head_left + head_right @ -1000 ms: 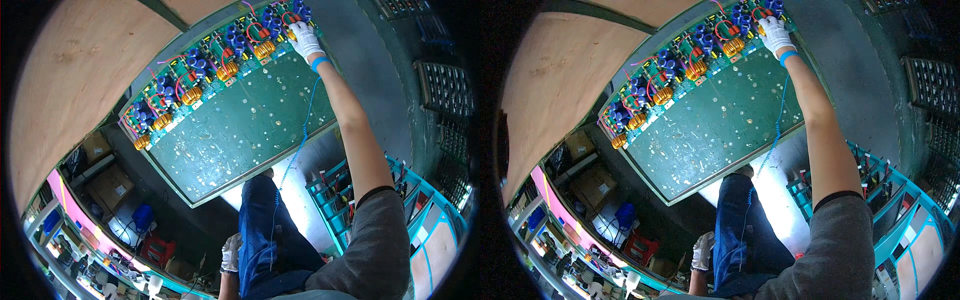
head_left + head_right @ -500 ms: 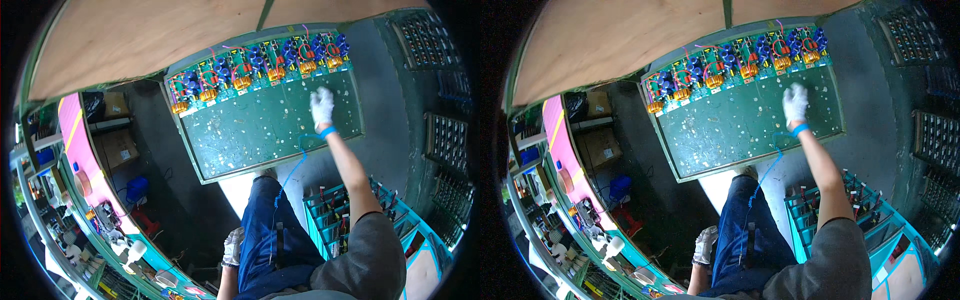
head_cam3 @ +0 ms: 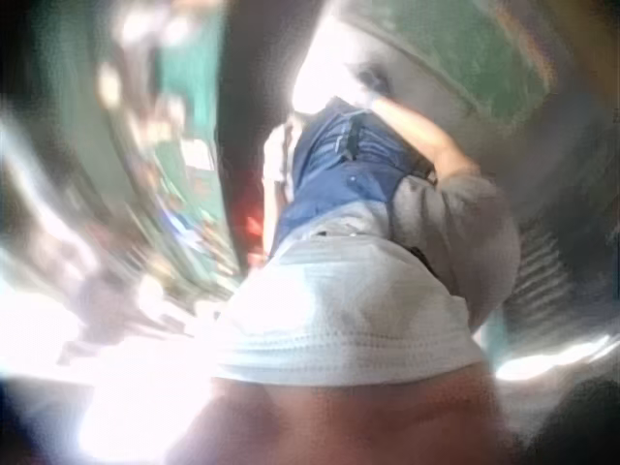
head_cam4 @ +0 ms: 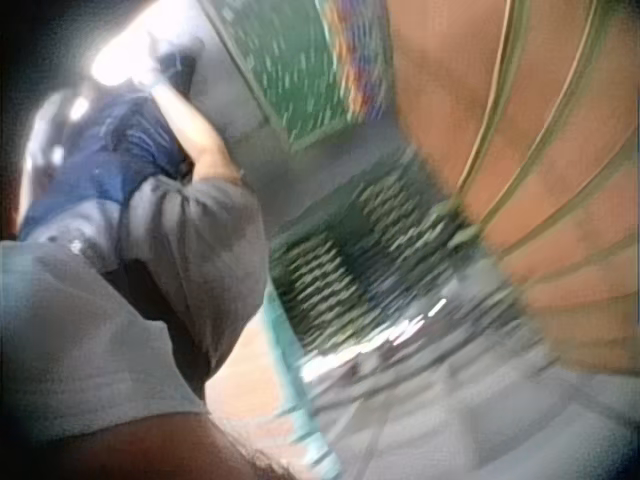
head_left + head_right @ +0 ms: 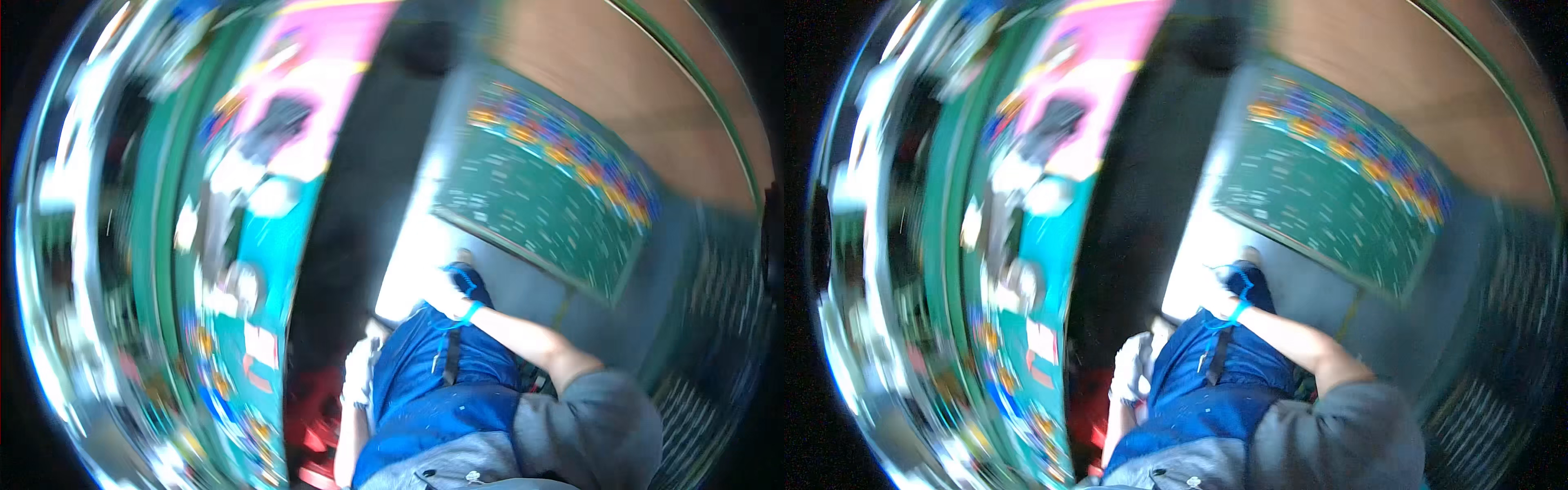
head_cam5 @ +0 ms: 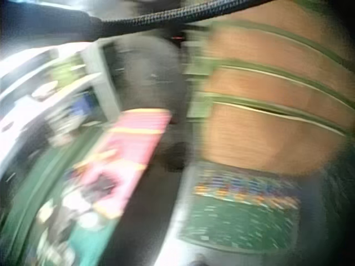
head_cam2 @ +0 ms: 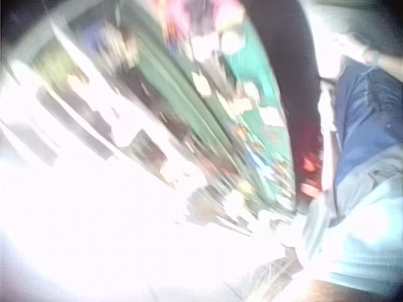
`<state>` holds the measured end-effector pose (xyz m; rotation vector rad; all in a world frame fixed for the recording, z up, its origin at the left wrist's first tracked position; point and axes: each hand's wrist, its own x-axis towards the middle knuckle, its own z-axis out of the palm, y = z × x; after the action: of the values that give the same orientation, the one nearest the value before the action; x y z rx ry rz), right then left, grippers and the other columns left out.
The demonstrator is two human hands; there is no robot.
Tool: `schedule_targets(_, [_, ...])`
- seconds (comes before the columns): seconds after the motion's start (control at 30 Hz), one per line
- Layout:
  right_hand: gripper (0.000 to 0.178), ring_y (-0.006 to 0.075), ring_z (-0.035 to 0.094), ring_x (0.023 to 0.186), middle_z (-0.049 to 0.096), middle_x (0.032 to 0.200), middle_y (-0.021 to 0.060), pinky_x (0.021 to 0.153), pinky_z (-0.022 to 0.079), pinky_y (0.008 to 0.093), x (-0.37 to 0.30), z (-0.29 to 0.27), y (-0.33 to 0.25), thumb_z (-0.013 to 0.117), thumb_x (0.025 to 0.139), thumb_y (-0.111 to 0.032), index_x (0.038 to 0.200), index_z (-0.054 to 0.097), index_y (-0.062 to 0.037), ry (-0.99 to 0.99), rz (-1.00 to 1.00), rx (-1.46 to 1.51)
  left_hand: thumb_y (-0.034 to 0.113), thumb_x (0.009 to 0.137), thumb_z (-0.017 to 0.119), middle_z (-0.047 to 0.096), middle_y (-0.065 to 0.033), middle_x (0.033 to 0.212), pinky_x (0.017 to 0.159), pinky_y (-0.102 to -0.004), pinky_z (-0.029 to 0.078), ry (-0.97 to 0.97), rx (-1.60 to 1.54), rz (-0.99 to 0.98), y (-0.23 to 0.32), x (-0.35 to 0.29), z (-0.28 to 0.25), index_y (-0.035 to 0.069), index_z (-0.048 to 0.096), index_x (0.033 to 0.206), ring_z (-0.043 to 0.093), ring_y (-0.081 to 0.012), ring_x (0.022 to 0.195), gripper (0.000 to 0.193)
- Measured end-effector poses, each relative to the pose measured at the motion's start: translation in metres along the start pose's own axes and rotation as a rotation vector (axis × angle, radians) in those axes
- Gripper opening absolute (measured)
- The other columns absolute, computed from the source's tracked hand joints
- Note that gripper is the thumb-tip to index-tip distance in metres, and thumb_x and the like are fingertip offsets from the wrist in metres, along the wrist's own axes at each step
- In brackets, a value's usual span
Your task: The person trims component leads and solder points on a printed circuit board using diagonal cutters and a soldering iron.
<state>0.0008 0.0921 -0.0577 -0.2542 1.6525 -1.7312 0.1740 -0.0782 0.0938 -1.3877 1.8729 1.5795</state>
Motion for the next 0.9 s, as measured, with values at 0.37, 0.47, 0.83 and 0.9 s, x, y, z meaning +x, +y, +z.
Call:
schedule_targets(0.37, [0.023, 0.0155, 0.061, 0.076, 0.061, 0.095, 0.0079, 0.067, 0.052, 0.0285, -0.016, 0.208, -0.118, 0.059, 0.088, -0.021, 0.103, 0.058, -0.0029, -0.235, 0.296, -0.349, 0.024, 0.088, 0.054, 0.063, -0.0146, 0.092, 0.071, -0.0369, 0.048, 0.771, -0.057, 0.366, -0.09, -0.076, -0.274, 0.004, 0.064, 0.098, 0.061, -0.029, 0.082, 0.024])
schedule_targets(0.47, [0.026, 0.015, 0.061, 0.077, 0.061, 0.097, 0.0083, 0.068, 0.052, 0.0278, -0.026, 0.28, -0.127, 0.058, 0.089, -0.023, 0.106, 0.057, -0.0023, -0.234, 0.289, -0.363, 0.027, 0.088, 0.054, 0.062, -0.0184, 0.084, 0.067, -0.0375, 0.047, 0.923, 0.0, 0.291, -0.125, -0.07, -0.387, 0.002, 0.064, 0.091, 0.061, -0.0321, 0.076, 0.028])
schedule_targets(0.83, [0.022, 0.0116, 0.06, 0.064, 0.061, 0.073, 0.0065, 0.06, 0.051, 0.0278, -0.082, 0.402, -0.111, 0.056, 0.089, -0.022, 0.094, 0.059, -0.0016, -0.213, 0.218, -0.645, 0.027, 0.083, 0.048, 0.062, -0.0217, 0.085, 0.073, -0.0434, 0.049, 1.143, 0.487, 0.056, -0.216, 0.102, -0.729, 0.007, 0.065, 0.084, 0.06, -0.0388, 0.083, 0.027])
schedule_targets(0.9, [0.017, 0.0247, 0.061, 0.07, 0.061, 0.077, 0.0125, 0.067, 0.049, 0.0336, -0.075, 0.413, -0.114, 0.058, 0.085, -0.02, 0.089, 0.059, -0.0037, -0.246, 0.068, -0.882, 0.032, 0.085, 0.049, 0.063, -0.0213, 0.093, 0.076, -0.0436, 0.047, 1.074, 0.654, -0.11, -0.243, 0.144, -0.784, 0.007, 0.065, 0.097, 0.059, -0.0373, 0.092, 0.033])
